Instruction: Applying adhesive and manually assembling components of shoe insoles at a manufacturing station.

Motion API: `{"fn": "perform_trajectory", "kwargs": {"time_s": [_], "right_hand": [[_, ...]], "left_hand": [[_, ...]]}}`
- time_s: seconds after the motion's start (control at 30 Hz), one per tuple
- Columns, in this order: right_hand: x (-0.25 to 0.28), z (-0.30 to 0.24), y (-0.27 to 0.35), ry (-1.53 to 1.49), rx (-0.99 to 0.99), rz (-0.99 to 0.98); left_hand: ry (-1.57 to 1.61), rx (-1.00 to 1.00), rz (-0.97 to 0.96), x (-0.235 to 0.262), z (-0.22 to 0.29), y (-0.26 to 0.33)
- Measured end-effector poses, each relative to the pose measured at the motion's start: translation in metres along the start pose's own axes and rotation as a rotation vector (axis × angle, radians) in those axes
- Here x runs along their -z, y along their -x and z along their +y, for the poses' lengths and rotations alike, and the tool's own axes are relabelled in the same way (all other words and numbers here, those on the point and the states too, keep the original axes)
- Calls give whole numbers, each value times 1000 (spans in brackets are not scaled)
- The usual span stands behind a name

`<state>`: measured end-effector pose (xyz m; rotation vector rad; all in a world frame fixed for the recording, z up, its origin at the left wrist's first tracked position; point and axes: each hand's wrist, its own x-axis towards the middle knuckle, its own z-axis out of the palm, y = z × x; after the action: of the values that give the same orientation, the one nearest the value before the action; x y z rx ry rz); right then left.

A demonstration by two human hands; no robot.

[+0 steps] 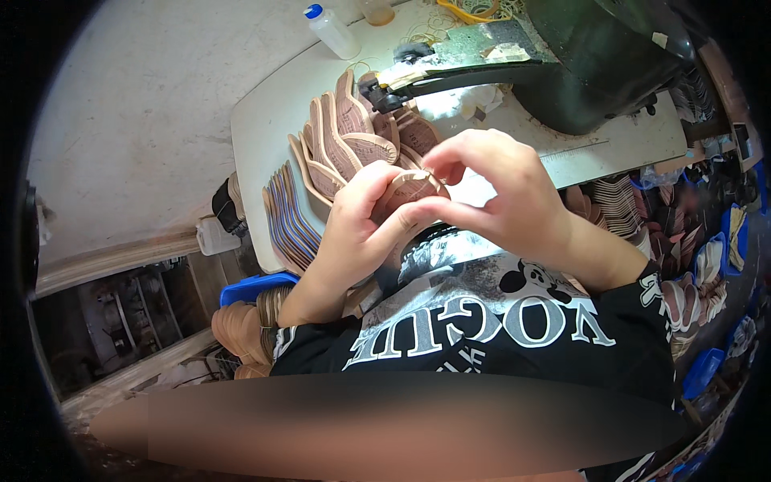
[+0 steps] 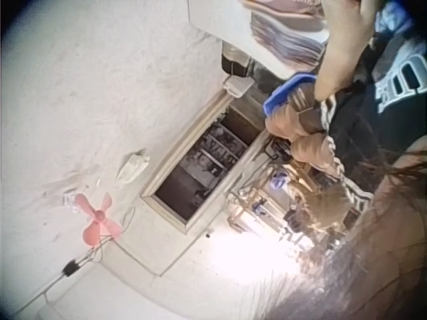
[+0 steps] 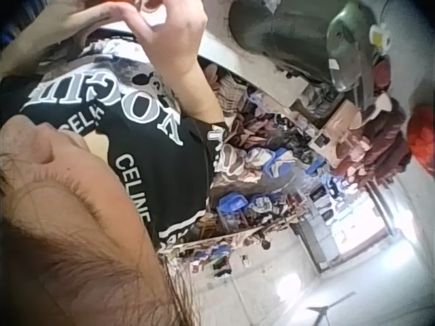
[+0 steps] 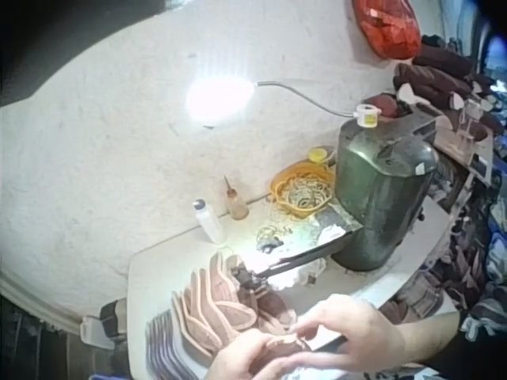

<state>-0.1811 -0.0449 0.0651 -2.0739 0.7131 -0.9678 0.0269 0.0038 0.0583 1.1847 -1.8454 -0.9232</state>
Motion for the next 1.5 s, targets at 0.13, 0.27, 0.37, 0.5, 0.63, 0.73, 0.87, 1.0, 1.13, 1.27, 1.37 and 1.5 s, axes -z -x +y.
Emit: {"fn": "perform_trajectory", "kwargs": {"time_s": [0.13, 0.27, 0.37, 0.5, 0.63, 0.73, 0.87, 1.0, 1.13, 1.27, 1.37, 1.5], "right_hand": [[0, -4, -23, 255, 117, -60], [-2, -18, -56, 405, 227, -235], [-2, -27, -95, 458, 200, -436], [-13, -11, -177, 576, -75, -444], [-25, 76, -265, 795, -462, -628], [-19, 136, -305, 817, -367, -709], [-36, 197, -322, 687, -442, -414], [-42, 193, -333, 448, -410, -553], [-52, 166, -328, 669, -437, -339], [-45, 113, -318, 473, -300, -230], [-57, 50, -285, 323, -179, -289], [-58, -20, -233, 413, 119, -576]], "left_hand": [[-160, 2, -25, 14, -3, 2], [-5, 66, -32, 27, -3, 8], [170, 138, -33, 31, -19, 15], [681, 146, 293, 31, -46, 26], [1109, 227, 617, 43, -60, 33], [1314, 265, 749, 42, -59, 33], [1347, 219, 760, 44, -70, 39], [1390, 133, 732, 43, -67, 38], [1400, 91, 610, 36, -79, 36], [1466, 129, 570, 33, -71, 36], [1351, 105, 658, 26, -82, 32], [1303, 15, 721, 16, -67, 28]]}}
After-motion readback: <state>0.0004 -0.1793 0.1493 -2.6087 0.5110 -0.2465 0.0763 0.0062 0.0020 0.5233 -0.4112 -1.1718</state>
